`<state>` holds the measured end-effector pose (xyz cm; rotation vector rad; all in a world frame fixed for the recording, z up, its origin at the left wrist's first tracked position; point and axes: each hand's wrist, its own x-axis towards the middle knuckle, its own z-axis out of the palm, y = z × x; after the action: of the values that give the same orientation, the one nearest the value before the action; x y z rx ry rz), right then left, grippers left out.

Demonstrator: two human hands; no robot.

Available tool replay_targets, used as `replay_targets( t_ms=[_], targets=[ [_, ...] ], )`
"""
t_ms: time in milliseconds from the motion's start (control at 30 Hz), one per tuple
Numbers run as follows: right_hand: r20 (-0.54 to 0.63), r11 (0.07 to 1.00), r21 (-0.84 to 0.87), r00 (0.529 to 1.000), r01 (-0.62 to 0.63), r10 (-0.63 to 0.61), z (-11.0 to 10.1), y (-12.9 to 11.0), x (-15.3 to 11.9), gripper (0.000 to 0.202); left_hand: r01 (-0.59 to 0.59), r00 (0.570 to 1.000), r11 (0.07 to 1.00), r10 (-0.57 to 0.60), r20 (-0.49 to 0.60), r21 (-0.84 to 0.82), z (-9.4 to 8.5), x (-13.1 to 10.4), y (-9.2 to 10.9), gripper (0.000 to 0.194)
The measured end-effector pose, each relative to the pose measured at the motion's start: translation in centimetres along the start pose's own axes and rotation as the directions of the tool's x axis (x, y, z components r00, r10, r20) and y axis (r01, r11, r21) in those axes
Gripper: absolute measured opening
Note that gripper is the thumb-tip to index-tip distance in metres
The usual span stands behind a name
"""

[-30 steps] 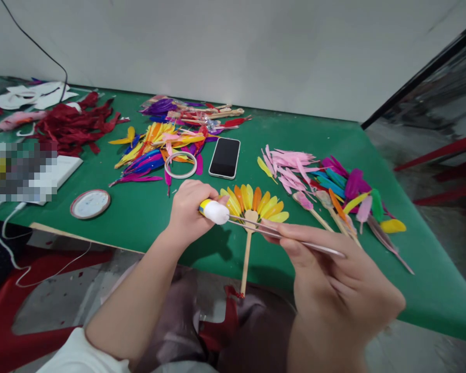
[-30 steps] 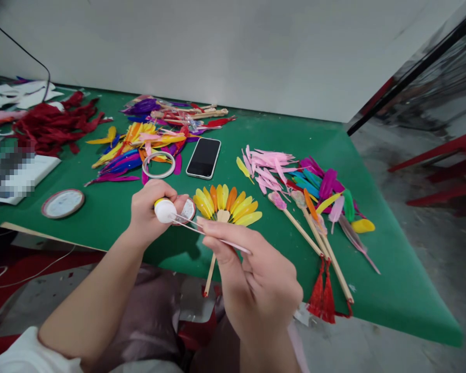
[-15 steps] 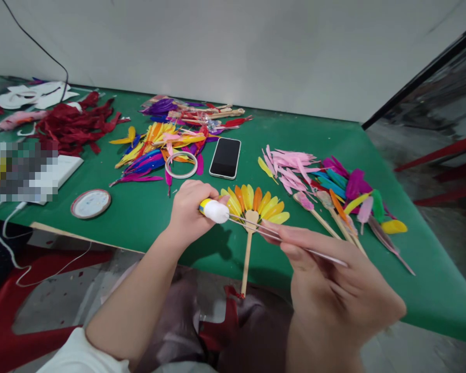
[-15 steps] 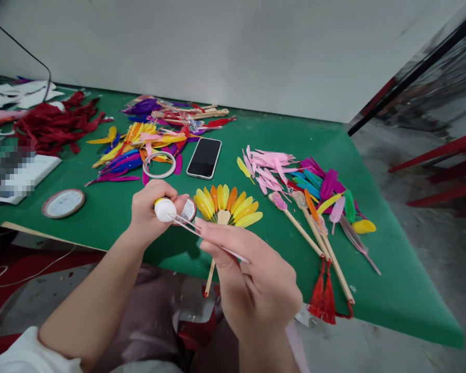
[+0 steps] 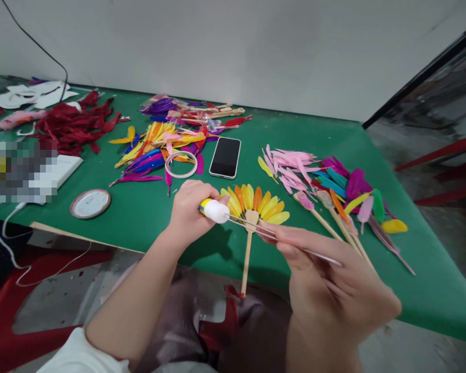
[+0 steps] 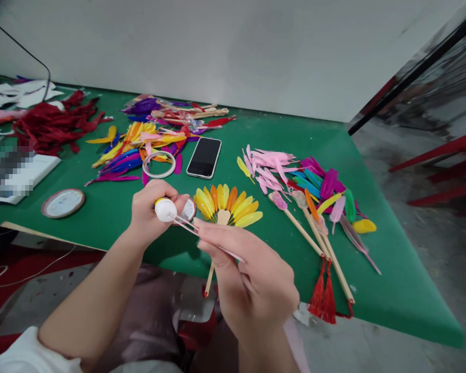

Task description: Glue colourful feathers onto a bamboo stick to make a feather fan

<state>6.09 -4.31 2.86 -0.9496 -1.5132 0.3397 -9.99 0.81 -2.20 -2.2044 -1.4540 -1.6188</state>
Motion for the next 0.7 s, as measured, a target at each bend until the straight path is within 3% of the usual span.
replay_targets(
  t_ms=[333,567,700],
  targets=[
    [0.013,1.0,0.025,1.0,-0.002,0.002,-0.13,-0.01,0.08,0.018,0.0,1.0,1.0,0.0,0.005,-0.013,0.08,-0.03,0.0,0.022],
    [-0.111,0.998,0.064,0.994,-0.012,0.019,0.46,0.43,-0.19,0.017,0.002,1.0,1.0,-0.002,0.011,-0.026,-0.07,-0.18,-0.01,0.021],
    [-0.117,0.999,0.039,0.992,-0.036,0.04,0.54,0.21,-0.18,0.016,-0.005,1.0,0.999,0.006,0.015,-0.032,-0.09,-0.23,0.03,0.02]
  ],
)
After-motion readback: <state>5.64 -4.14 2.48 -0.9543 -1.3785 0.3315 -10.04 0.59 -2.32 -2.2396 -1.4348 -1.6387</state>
